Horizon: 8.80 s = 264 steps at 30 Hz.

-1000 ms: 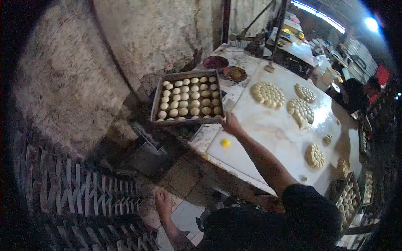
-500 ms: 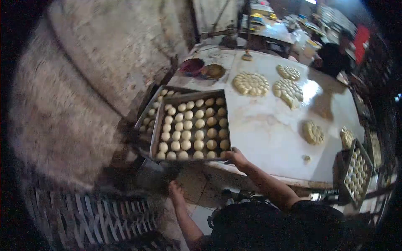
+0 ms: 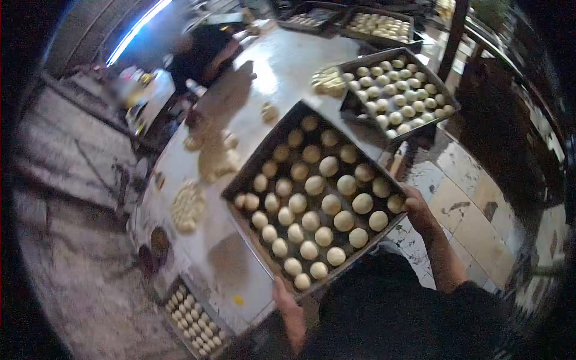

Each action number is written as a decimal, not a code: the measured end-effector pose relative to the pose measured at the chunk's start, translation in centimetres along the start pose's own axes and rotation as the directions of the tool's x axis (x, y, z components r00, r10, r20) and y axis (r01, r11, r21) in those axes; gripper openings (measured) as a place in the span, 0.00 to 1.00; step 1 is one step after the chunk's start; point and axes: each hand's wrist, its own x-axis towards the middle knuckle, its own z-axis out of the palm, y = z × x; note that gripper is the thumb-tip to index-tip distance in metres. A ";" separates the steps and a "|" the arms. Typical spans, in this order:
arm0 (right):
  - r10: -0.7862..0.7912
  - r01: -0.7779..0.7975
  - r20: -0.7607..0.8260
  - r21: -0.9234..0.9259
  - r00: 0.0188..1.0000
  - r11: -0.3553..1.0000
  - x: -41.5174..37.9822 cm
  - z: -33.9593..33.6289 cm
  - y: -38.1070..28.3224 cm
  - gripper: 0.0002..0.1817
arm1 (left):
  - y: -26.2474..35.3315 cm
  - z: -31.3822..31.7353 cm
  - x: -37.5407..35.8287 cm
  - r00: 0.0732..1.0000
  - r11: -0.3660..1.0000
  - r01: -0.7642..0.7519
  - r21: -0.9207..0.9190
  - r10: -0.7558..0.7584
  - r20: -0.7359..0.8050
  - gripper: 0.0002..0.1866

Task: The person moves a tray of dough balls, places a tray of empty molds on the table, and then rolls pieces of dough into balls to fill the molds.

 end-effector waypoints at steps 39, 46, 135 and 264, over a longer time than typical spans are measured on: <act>0.303 0.186 0.861 -0.403 0.408 0.896 -2.6 46.2 17.4 0.17 | -10.0 -18.0 -3.8 0.929 0.919 -0.038 0.393 -0.113 0.353 0.14; 0.863 0.161 0.505 -0.853 0.013 0.497 -16.5 67.7 24.9 0.28 | -9.6 -28.8 -13.5 0.978 0.982 0.133 -0.133 -0.152 -0.144 0.15; 0.700 0.677 -0.012 -0.266 -0.714 0.687 -48.2 22.9 38.3 0.27 | -30.1 25.8 -66.1 -0.390 0.634 0.332 -0.698 -0.581 -0.714 0.32; 0.733 -0.853 -0.445 -0.349 0.515 0.387 -19.4 -2.5 22.1 0.21 | -4.7 -42.4 2.5 0.568 0.824 0.567 0.005 -0.386 -0.727 0.41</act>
